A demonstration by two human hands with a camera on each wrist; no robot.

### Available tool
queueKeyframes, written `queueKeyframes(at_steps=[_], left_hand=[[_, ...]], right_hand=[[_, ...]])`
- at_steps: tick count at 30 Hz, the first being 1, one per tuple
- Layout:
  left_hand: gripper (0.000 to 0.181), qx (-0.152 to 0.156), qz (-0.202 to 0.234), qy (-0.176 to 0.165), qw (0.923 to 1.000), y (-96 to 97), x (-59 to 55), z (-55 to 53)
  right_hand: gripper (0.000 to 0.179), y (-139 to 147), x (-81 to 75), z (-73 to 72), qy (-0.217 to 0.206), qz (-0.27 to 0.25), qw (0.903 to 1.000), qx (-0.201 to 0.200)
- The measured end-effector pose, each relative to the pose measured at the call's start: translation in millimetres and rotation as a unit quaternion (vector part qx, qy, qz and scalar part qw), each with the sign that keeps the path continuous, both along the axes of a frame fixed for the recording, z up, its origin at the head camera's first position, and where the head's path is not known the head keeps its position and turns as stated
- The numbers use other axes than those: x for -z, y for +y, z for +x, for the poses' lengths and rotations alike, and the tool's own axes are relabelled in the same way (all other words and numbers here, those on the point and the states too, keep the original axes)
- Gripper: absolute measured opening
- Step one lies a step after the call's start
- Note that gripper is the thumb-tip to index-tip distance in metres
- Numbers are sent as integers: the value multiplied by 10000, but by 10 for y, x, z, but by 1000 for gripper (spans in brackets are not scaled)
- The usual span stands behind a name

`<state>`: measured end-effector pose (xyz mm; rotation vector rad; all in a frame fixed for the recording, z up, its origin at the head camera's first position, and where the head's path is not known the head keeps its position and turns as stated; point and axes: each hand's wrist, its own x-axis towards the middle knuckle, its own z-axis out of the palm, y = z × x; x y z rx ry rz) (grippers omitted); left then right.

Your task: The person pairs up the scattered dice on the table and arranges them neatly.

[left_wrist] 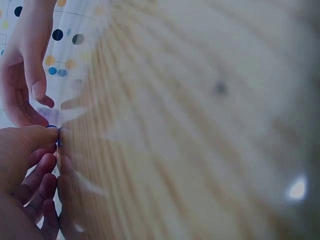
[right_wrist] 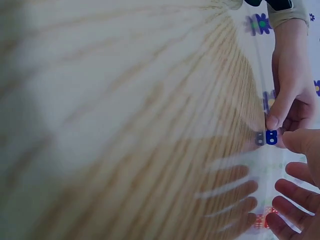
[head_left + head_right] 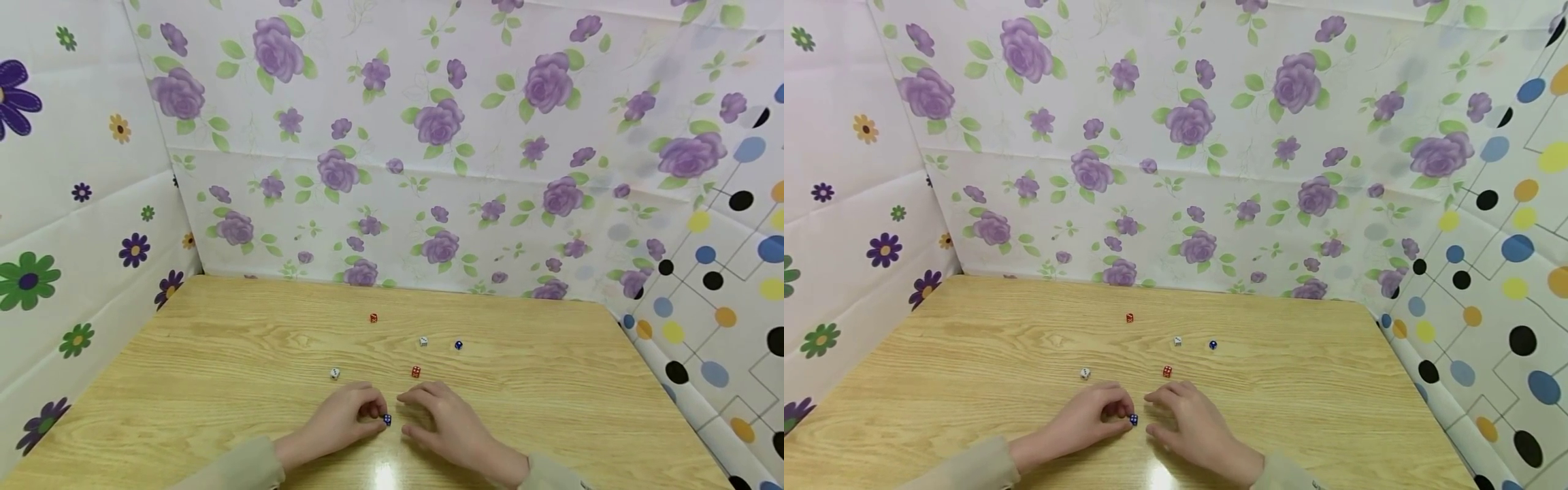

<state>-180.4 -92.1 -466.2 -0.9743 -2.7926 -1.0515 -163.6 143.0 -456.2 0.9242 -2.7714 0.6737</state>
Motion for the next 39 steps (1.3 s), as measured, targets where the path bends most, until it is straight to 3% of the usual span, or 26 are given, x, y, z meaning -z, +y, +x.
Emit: queueKeyframes(at_steps=[5, 20, 39], left_hand=[[13, -25, 23, -2, 10000, 49, -15, -7], [11, 55, 431, -689, 9967, 103, 16, -70], [13, 109, 406, -578, 9974, 129, -10, -58]], right_hand=[[30, -22, -3, -22, -117, -85, 9999, 84], [18, -66, 22, -105, -739, -360, 9965, 152], [12, -106, 56, -121, -815, -427, 9955, 226]])
